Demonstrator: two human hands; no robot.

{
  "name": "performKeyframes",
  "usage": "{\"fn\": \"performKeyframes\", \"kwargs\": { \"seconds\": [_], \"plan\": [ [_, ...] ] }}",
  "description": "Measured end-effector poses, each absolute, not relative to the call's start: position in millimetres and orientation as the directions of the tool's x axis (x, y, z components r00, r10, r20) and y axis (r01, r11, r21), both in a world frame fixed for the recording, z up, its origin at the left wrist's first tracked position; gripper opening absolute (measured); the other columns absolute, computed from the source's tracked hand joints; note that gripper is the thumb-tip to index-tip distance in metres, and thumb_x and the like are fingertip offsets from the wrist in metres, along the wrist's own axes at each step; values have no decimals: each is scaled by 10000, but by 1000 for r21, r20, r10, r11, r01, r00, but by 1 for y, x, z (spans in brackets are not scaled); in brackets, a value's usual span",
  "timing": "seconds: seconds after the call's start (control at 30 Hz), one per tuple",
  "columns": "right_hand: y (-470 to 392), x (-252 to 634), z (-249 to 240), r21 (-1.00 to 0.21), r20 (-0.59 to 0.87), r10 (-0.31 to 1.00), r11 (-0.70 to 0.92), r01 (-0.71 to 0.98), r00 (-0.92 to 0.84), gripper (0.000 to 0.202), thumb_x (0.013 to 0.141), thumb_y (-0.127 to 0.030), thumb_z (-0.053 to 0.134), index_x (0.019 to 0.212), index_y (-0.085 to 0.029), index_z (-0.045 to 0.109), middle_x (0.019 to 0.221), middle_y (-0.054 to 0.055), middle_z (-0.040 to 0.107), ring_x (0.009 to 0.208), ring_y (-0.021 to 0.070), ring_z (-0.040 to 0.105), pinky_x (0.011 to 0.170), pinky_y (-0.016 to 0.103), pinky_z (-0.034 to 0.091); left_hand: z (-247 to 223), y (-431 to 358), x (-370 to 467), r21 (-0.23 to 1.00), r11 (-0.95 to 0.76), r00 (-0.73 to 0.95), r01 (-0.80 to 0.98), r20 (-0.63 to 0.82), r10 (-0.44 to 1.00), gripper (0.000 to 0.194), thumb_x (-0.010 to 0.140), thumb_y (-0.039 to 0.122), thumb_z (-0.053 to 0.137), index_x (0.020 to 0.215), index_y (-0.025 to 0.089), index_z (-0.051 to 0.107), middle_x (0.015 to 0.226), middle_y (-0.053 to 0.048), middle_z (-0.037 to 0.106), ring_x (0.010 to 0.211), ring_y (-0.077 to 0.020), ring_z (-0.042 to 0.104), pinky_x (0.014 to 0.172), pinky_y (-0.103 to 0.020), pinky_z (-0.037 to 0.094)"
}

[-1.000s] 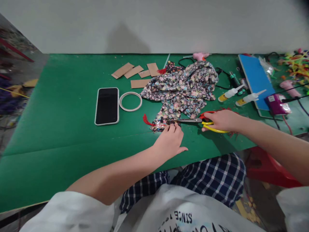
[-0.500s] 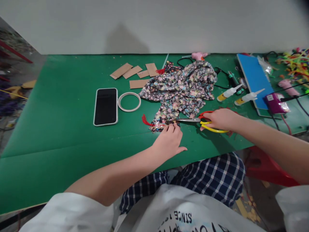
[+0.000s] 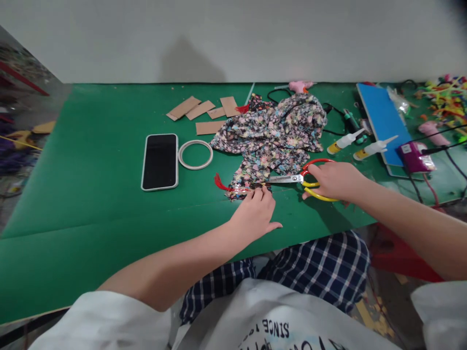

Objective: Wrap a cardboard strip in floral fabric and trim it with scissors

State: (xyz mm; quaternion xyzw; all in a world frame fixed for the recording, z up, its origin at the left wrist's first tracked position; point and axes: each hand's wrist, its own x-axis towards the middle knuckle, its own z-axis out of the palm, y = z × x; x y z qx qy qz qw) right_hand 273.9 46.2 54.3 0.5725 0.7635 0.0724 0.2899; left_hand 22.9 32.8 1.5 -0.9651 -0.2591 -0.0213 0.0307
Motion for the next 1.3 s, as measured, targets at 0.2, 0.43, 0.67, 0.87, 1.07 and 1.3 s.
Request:
{"fn": "performKeyframes", "kwargs": {
  "seconds": [0.2,0.43,0.67,0.87,1.07,1.3],
  "plan": [
    [46,275,51,446,-373,911,341,828,-174,795,663,-809,321,1008,-125,531,657,116,632,570,249,601,439,245,190,0,32,23,-61,-861,863,505,56,503,764,818,648,328,1229,19,468,1270,-212,484,1103,-301,464,935,-363,360],
    [52,264,50,441,-402,901,345,829,-162,748,683,-780,332,1029,-146,529,642,95,626,573,240,601,457,238,189,1,33,23,-71,-862,864,502,61,499,758,822,645,324,1218,17,477,1273,-217,481,1095,-299,470,934,-360,359],
    [52,261,52,465,-436,887,369,805,-155,550,804,-606,342,1017,-137,534,620,95,624,559,230,607,463,228,184,0,32,24,-69,-859,861,508,70,504,763,816,648,338,1219,15,476,1267,-217,486,1102,-296,465,937,-356,357],
    [50,258,49,481,-381,908,356,801,-174,564,797,-619,349,1019,-141,548,602,100,626,551,236,607,470,229,176,2,32,23,-62,-859,861,508,62,505,760,810,644,360,1213,11,482,1263,-220,488,1085,-301,477,926,-363,373],
    [49,257,49,491,-348,916,360,793,-201,504,811,-570,384,964,-128,572,590,110,627,554,221,607,464,234,159,2,32,24,-46,-862,863,504,57,502,764,810,640,364,1212,1,482,1260,-220,492,1088,-307,475,934,-365,371],
    [50,256,49,484,-311,926,348,803,-214,442,810,-517,422,975,-136,574,679,132,661,634,236,629,476,236,172,3,32,23,-56,-858,859,511,51,509,762,809,648,355,1217,16,478,1266,-213,486,1087,-297,472,930,-358,366]
  ]
}}
